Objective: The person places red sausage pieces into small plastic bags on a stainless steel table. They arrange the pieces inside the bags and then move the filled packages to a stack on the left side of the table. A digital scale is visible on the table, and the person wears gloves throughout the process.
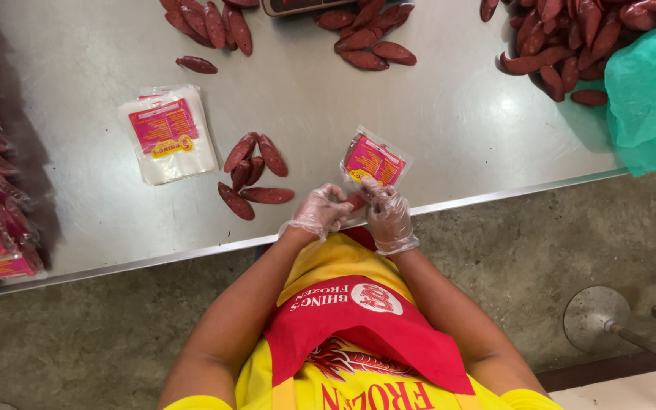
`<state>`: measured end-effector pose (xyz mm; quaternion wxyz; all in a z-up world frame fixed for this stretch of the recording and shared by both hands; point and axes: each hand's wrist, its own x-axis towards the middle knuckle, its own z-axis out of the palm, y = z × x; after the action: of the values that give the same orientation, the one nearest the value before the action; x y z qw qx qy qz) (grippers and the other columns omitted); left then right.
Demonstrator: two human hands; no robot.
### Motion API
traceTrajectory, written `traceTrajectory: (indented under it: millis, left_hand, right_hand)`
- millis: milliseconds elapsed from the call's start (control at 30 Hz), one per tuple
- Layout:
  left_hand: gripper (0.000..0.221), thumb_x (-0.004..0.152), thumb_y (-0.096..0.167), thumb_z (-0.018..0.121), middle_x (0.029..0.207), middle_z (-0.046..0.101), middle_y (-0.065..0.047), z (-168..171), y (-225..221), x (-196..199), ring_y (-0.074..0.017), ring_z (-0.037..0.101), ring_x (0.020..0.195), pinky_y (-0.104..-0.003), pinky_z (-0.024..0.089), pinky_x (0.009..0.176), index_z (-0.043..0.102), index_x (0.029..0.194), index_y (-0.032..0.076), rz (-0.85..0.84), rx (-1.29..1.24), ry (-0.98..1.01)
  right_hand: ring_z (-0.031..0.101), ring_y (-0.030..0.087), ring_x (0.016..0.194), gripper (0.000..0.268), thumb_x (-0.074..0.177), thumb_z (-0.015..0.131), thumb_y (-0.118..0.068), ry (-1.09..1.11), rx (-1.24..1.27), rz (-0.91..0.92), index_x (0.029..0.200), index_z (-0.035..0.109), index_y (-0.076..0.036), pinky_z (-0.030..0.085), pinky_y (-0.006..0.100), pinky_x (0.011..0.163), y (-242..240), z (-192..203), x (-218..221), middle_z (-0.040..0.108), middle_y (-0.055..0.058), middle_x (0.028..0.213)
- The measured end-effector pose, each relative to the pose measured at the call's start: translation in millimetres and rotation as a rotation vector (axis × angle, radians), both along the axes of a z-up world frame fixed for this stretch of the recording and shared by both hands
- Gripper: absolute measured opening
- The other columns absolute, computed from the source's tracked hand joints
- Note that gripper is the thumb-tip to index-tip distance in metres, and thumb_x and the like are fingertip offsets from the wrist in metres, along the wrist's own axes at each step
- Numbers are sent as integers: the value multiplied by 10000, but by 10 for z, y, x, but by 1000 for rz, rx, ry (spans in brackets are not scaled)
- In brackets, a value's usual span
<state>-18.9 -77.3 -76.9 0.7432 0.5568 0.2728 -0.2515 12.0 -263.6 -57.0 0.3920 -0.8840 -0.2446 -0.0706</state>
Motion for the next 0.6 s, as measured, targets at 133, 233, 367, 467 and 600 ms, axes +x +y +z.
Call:
traceTrajectory:
  millis: [133,233,367,467,600]
  left_hand:
    - [122,950,62,672,705,659,-67,-192,-238,123,-120,588,539,-277,474,455,575,1008,14,17,-47,-54]
    - [59,933,54,677,734,664,-88,-309,-398,216,-159,603,589,-319,478,528,713,959,15,-68,-32,-206]
    - [108,845,149,723,841,745,-131,-288,-593,341,-259,706,700,-389,559,647,747,927,83,-197,580,-320]
    - [147,877,185,673,900,768,-142,-247,-669,321,-281,750,783,-391,577,708,758,954,93,-136,584,-361]
    - [241,1018,238,560,996,769,-169,-6,-457,364,-309,734,861,-392,565,755,738,1092,94,-668,604,-356]
  right_hand:
    - [681,326,955,508,883,597,114,81,69,20,1318,645,-144,561,443,806,2,-25,-72,653,149,1115]
    - [637,353,1019,535,842,589,126,63,78,54,1326,620,-99,538,458,867,-25,10,-56,640,184,1149]
    - [630,369,1094,551,833,571,146,49,130,109,1337,596,-77,528,457,941,-64,58,-25,650,185,1210]
    - [650,341,1097,578,834,559,163,61,203,123,1356,586,-86,543,432,943,-74,48,-9,645,167,1220]
    - [610,200,795,617,825,625,139,199,122,14,1388,614,-113,556,333,741,-154,17,-51,645,72,1064]
